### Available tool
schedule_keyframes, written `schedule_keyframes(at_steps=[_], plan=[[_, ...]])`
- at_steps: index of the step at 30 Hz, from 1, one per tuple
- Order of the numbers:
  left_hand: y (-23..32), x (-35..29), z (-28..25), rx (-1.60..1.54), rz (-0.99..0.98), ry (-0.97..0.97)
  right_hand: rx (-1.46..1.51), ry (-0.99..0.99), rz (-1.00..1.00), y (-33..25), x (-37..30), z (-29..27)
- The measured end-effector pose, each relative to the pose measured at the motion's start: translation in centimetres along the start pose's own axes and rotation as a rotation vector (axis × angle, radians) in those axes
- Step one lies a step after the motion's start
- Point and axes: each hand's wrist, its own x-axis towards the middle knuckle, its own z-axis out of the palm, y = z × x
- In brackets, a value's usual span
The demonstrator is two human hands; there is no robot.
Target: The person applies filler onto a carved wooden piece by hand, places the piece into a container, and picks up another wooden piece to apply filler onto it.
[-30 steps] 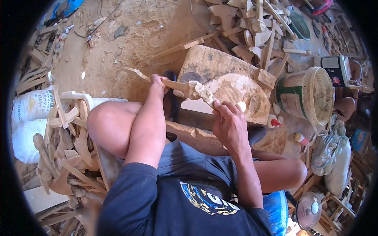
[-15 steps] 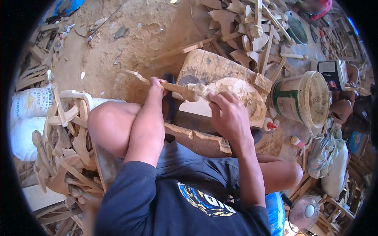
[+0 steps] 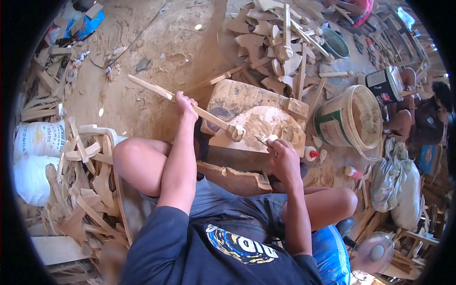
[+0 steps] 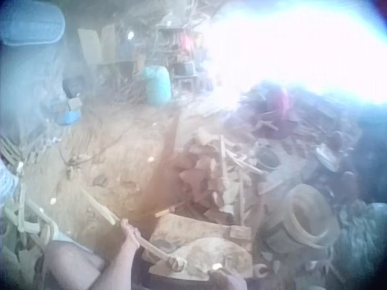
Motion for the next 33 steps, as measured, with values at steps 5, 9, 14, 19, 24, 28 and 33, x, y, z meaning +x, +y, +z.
schedule_keyframes(at_steps=[5,9,14,19,24,28,33], plan=[[1.5,-4.0,2.8,0.041,0.105,-0.088,0.073,0.02,0.009,0.1,-0.1,1.6],[1.8,-4.5,3.6,0.044,0.161,-0.071,0.109,-0.002,-0.005,0.1,0.2,3.4],[1.8,-4.7,3.2,0.039,0.182,-0.112,-0.201,-0.318,0.055,-1.0,-0.4,1.4],[1.8,-4.9,3.7,0.046,0.207,-0.107,0.025,-0.035,0.057,-1.3,-0.7,1.9],[1.5,-4.5,3.5,0.038,0.185,-0.141,0.042,-0.032,0.036,-0.1,0.0,3.1],[1.8,-3.7,3.0,0.022,0.182,-0.142,-0.082,-0.22,0.079,-1.0,-0.4,1.8],[1.5,-5.5,3.8,0.01,0.124,-0.281,0.112,0.044,0.083,-0.5,0.0,2.1]])
